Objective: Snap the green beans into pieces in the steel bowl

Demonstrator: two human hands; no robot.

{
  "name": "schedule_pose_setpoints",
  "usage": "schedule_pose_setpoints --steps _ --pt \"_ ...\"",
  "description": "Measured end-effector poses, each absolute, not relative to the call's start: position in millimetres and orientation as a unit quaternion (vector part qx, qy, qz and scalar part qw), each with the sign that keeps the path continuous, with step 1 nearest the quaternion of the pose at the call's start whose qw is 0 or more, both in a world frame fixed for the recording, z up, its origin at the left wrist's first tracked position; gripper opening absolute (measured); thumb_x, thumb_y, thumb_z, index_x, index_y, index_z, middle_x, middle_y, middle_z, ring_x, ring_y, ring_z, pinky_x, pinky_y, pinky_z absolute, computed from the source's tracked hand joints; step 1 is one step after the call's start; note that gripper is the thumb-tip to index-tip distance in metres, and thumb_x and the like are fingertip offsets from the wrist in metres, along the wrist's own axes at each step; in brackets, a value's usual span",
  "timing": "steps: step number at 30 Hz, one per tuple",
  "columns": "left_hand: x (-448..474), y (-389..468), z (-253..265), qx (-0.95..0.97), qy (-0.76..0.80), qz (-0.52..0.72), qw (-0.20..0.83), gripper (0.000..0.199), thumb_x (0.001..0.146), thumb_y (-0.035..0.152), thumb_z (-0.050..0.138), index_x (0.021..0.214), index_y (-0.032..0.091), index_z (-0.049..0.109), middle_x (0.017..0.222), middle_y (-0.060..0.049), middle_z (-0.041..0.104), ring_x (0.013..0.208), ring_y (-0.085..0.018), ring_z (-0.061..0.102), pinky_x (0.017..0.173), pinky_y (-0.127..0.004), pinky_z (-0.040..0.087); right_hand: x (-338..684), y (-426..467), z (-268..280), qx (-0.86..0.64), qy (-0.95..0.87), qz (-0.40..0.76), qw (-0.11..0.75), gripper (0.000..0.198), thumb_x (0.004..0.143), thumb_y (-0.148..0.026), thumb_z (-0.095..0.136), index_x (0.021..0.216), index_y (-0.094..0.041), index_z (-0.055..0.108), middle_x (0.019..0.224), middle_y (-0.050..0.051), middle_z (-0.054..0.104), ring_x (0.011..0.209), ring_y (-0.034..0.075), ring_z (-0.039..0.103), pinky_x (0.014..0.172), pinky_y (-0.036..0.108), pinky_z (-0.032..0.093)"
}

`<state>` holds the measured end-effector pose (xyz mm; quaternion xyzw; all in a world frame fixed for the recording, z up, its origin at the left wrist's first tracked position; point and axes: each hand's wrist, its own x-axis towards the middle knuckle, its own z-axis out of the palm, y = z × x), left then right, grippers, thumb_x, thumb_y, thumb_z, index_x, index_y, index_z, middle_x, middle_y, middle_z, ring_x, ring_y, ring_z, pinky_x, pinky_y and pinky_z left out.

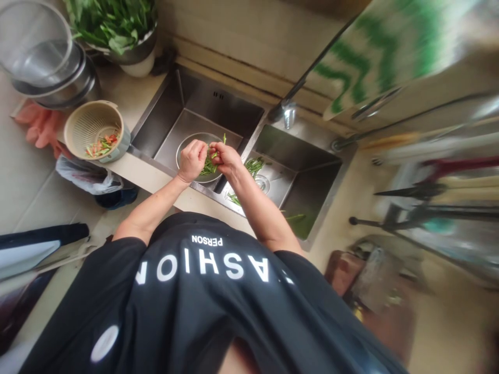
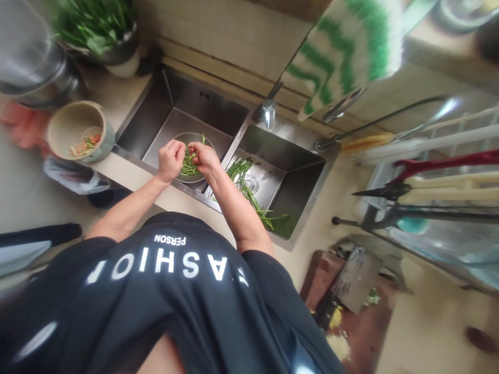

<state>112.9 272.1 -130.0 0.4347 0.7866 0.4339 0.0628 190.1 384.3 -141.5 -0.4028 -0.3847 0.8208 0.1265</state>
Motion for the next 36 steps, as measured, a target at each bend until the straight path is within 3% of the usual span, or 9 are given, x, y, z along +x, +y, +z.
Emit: schedule_pose_setpoints --steps 3,5,7,11,14,22,28,32,36 --pt "101.6 268.4 -147.0 0.401 0.796 0.447 0.067 0.02 0.093 0.028 0.051 0.08 0.02 0.064 0.083 -0.006 0.066 0.084 -0.02 0.062 0.086 -0.03 0.045 192.1 396.5 -159.9 -0.443 -0.459 0.752 0.164 0.017 0.079 -0.016 0.064 0.067 -0.017 0.052 0.052 -0.008 0.046 0.043 0.002 0.03 0.04 0.016 0.022" --pt "88.7 269.9 -159.6 0.415 0.806 0.407 0.112 0.017 0.089 0.025 0.055 0.077 0.02 0.067 0.079 -0.006 0.068 0.081 -0.02 0.063 0.085 -0.03 0.045 193.8 405.4 -172.2 -0.429 -0.541 0.708 0.148 0.01 0.074 -0.014 0.068 0.073 -0.015 0.058 0.055 -0.007 0.053 0.047 0.004 0.041 0.046 0.016 0.031" --pt "75.7 273.6 -172.1 0.423 0.826 0.336 0.162 0.008 0.08 0.021 0.064 0.076 0.019 0.071 0.078 -0.006 0.07 0.08 -0.021 0.063 0.086 -0.032 0.047 194.2 411.7 -181.2 -0.39 -0.604 0.686 0.11 0.019 0.067 -0.013 0.076 0.08 -0.014 0.062 0.061 -0.005 0.06 0.055 0.007 0.052 0.055 0.018 0.041" --pt "61.5 278.2 -187.1 0.448 0.851 0.217 0.169 0.016 0.077 0.019 0.066 0.089 0.016 0.076 0.1 -0.013 0.072 0.095 -0.026 0.063 0.096 -0.039 0.046 193.7 416.4 -184.6 -0.362 -0.626 0.688 0.063 0.021 0.067 -0.012 0.077 0.083 -0.014 0.062 0.067 -0.002 0.063 0.061 0.012 0.063 0.056 0.02 0.044" --pt "63.6 277.6 -181.9 0.469 0.846 0.223 0.118 0.022 0.087 0.022 0.055 0.094 0.018 0.076 0.118 -0.013 0.068 0.109 -0.026 0.059 0.104 -0.043 0.042 197.6 417.1 -177.8 -0.348 -0.585 0.731 0.037 0.005 0.078 -0.012 0.065 0.077 -0.014 0.062 0.064 -0.001 0.062 0.056 0.012 0.063 0.045 0.017 0.037" --pt "89.8 287.5 -137.8 0.529 0.812 0.234 0.077 0.034 0.088 0.019 0.055 0.119 0.024 0.068 0.129 -0.01 0.064 0.12 -0.031 0.052 0.101 -0.047 0.037 197.3 413.3 -176.2 -0.319 -0.587 0.743 0.022 0.009 0.078 -0.007 0.065 0.081 -0.013 0.071 0.064 0.0 0.066 0.051 0.01 0.062 0.044 0.017 0.038" --pt "90.1 282.5 -132.7 0.529 0.817 0.219 0.066 0.029 0.091 0.022 0.051 0.113 0.025 0.07 0.125 -0.009 0.067 0.117 -0.031 0.053 0.1 -0.048 0.035 193.5 417.5 -191.0 -0.334 -0.685 0.646 0.043 0.007 0.076 -0.011 0.071 0.079 -0.014 0.076 0.058 -0.003 0.064 0.04 0.008 0.054 0.046 0.019 0.039" --pt "90.7 279.3 -133.8 0.557 0.803 0.201 0.066 0.028 0.091 0.024 0.054 0.114 0.027 0.07 0.121 -0.011 0.068 0.121 -0.034 0.049 0.103 -0.055 0.028 202.4 419.0 -173.0 -0.26 -0.662 0.702 0.031 0.008 0.077 -0.018 0.071 0.07 -0.014 0.071 0.051 -0.004 0.061 0.045 0.007 0.052 0.046 0.017 0.038" --pt "92.0 278.7 -133.9 0.579 0.787 0.2 0.066 0.022 0.093 0.026 0.05 0.094 0.024 0.072 0.098 -0.011 0.07 0.112 -0.033 0.053 0.104 -0.06 0.024 217.9 421.9 -148.8 -0.208 -0.631 0.747 -0.021 0.018 0.077 -0.031 0.074 0.076 -0.013 0.071 0.062 0.001 0.068 0.051 0.01 0.056 0.049 0.02 0.041"
